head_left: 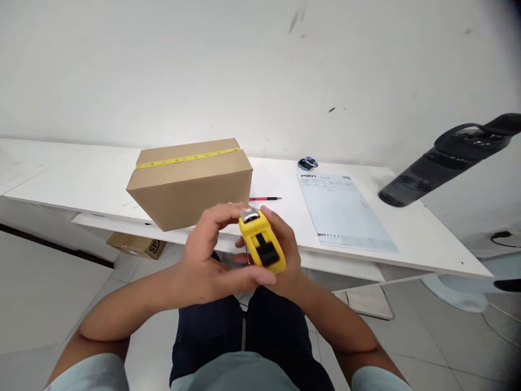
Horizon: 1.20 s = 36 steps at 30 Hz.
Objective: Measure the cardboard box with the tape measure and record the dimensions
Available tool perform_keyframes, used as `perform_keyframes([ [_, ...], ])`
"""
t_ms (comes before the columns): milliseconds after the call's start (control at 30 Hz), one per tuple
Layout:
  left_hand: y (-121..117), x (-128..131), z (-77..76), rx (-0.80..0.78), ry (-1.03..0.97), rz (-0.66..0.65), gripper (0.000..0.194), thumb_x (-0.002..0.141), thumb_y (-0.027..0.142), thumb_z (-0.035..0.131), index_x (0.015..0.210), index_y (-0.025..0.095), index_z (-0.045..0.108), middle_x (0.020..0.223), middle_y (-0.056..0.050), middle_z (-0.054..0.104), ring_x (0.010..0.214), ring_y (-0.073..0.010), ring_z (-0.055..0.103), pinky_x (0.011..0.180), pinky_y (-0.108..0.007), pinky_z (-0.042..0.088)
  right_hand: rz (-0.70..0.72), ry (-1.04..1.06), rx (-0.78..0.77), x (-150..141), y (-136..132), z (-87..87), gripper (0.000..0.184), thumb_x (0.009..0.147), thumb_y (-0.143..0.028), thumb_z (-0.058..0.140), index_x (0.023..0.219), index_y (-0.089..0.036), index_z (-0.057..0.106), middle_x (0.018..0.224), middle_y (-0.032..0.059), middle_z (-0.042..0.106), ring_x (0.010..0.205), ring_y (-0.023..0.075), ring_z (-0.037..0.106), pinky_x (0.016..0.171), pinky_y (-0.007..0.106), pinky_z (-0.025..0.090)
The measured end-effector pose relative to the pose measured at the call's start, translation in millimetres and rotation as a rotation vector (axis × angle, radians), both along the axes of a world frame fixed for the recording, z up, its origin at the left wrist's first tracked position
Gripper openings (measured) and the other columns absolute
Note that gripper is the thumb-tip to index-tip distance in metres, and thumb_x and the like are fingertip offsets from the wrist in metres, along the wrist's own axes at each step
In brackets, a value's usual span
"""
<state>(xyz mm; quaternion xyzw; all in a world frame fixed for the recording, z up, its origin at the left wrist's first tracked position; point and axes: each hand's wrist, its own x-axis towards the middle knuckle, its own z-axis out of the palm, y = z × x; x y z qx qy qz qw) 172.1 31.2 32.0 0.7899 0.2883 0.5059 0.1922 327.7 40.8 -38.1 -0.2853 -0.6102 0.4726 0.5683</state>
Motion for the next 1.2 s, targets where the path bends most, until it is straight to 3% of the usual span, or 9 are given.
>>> perform_keyframes([
  [133,9,-19,14.8,-0.051,0.093,0.116,0.051,0.086,0.047,0.072,0.129,0.027,0.053,0.104,-0.006,0.07,0.093,-0.0183,0.07,0.083,-0.033,0.061,-0.096,0.038,0.143,6,0,8.1,0.054,0.074,-0.035,0.084,0.12,-0.035,0.055,0.11,0.0052,0.069,0.088,0.0252,0.069,0.07,0.042,0.06],
  [267,11,-45,27.7,0.073,0.341,0.08,0.022,0.094,0.033,0.064,0.115,0.025,0.065,0.083,0.0,0.073,0.071,-0.0121,0.07,0.068,-0.025,0.058,0.053,0.149,-0.044,5,3,18.3,0.039,0.079,-0.045,0.078,0.108,-0.03,0.057,0.087,0.001,0.067,0.056,0.0147,0.058,0.049,0.031,0.051],
  [333,10,-54,29.9,0.204,0.471,0.073,0.023,0.093,0.033,0.065,0.114,0.024,0.065,0.084,-0.001,0.075,0.072,-0.013,0.071,0.066,-0.025,0.056,0.165,0.239,-0.165,0,7,20.7,0.042,0.08,-0.055,0.075,0.107,-0.027,0.058,0.084,0.0002,0.065,0.049,0.0113,0.052,0.041,0.027,0.044],
  [533,6,-61,29.4,0.75,0.751,0.283,0.02,0.085,0.034,0.073,0.102,0.028,0.066,0.086,0.002,0.077,0.064,-0.0139,0.069,0.071,-0.033,0.054,0.271,0.307,-0.296,-24,15,19.5,0.05,0.075,-0.054,0.08,0.107,-0.025,0.056,0.075,-0.0046,0.061,0.044,0.0067,0.049,0.038,0.021,0.039],
  [667,9,-74,32.9,0.934,0.799,0.401,0.019,0.082,0.026,0.071,0.101,0.027,0.067,0.085,0.003,0.076,0.064,-0.0146,0.066,0.078,-0.037,0.053,0.119,0.248,-0.268,-23,24,27.7,0.051,0.071,-0.044,0.086,0.106,-0.026,0.054,0.081,-0.0042,0.064,0.047,0.0065,0.048,0.039,0.021,0.041],
  [767,24,-115,33.2,0.996,0.741,0.624,0.036,0.078,0.018,0.068,0.113,0.023,0.065,0.092,-0.003,0.075,0.073,-0.0188,0.067,0.072,-0.038,0.052,-0.089,0.273,-0.145,-4,51,40.1,0.052,0.064,-0.04,0.089,0.1,-0.026,0.054,0.086,-0.003,0.063,0.057,0.0091,0.054,0.045,0.023,0.045],
  [900,54,-188,24.5,0.847,0.644,0.958,0.041,0.078,0.016,0.061,0.117,0.03,0.065,0.11,-0.002,0.073,0.075,-0.0169,0.066,0.058,-0.031,0.047,-0.401,0.357,0.063,38,108,50.5,0.052,0.06,-0.04,0.09,0.101,-0.027,0.061,0.097,-0.0009,0.062,0.078,0.0135,0.061,0.061,0.026,0.052],
  [1000,65,-223,14.2,0.564,0.542,1.091,0.024,0.083,0.02,0.058,0.102,0.03,0.07,0.123,0.0,0.068,0.074,-0.0129,0.067,0.061,-0.028,0.05,-0.443,0.321,0.101,59,145,47.5,0.053,0.063,-0.044,0.087,0.109,-0.03,0.065,0.107,0.0,0.063,0.087,0.0159,0.063,0.069,0.031,0.054],
  [1200,60,-228,-6.7,0.3,0.529,0.994,0.021,0.093,0.032,0.056,0.11,0.034,0.068,0.122,0.002,0.065,0.076,-0.0113,0.065,0.068,-0.028,0.057,-0.393,0.245,0.046,53,172,33.0,0.052,0.066,-0.043,0.086,0.114,-0.033,0.068,0.114,-0.0007,0.066,0.088,0.0144,0.064,0.07,0.028,0.052],
])
